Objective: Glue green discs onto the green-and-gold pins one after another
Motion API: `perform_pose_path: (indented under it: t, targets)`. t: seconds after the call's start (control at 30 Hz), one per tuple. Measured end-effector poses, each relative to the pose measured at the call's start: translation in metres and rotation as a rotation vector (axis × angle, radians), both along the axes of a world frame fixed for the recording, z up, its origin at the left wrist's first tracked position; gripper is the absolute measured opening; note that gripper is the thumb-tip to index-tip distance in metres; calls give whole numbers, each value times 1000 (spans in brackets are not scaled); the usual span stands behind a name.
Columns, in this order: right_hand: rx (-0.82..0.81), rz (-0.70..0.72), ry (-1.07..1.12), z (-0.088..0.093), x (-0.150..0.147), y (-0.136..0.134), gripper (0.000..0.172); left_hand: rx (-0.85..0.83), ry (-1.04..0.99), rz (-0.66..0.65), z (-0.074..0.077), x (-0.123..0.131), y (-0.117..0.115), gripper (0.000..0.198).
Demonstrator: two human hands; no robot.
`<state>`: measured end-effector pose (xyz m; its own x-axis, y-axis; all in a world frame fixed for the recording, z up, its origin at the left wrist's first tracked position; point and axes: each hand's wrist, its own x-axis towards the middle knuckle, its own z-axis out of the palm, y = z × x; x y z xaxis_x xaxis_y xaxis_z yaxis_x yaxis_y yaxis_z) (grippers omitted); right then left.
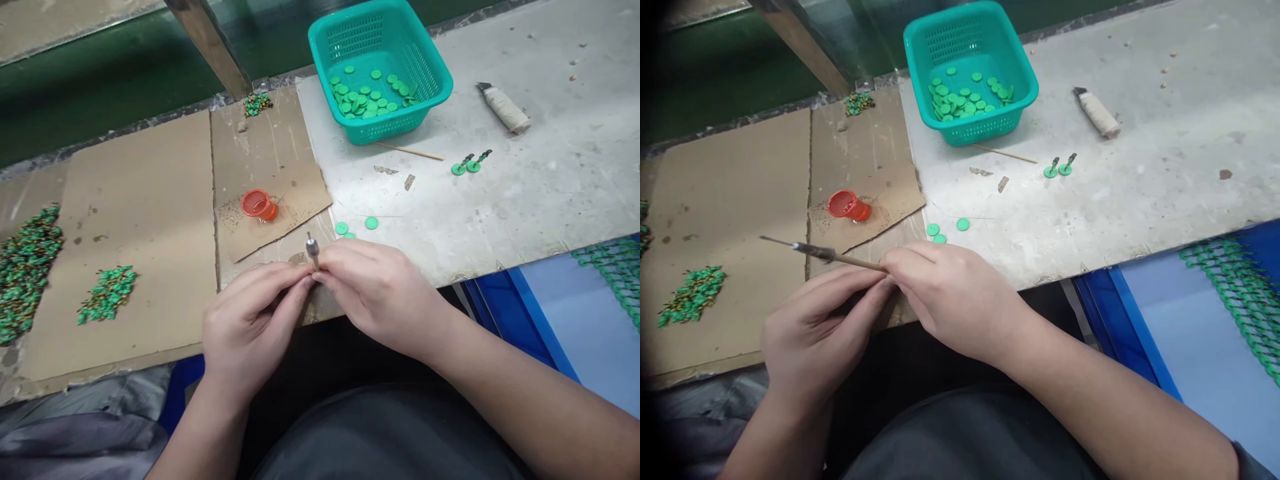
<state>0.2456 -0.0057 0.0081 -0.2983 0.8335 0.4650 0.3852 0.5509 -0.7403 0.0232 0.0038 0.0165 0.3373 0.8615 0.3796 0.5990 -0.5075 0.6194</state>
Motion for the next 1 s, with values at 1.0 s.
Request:
perform_pose_path:
  t: [1.0]
  targets:
    - [-21,15,13,1,1,4,22,57,8,-17,-1,-3,-3,24]
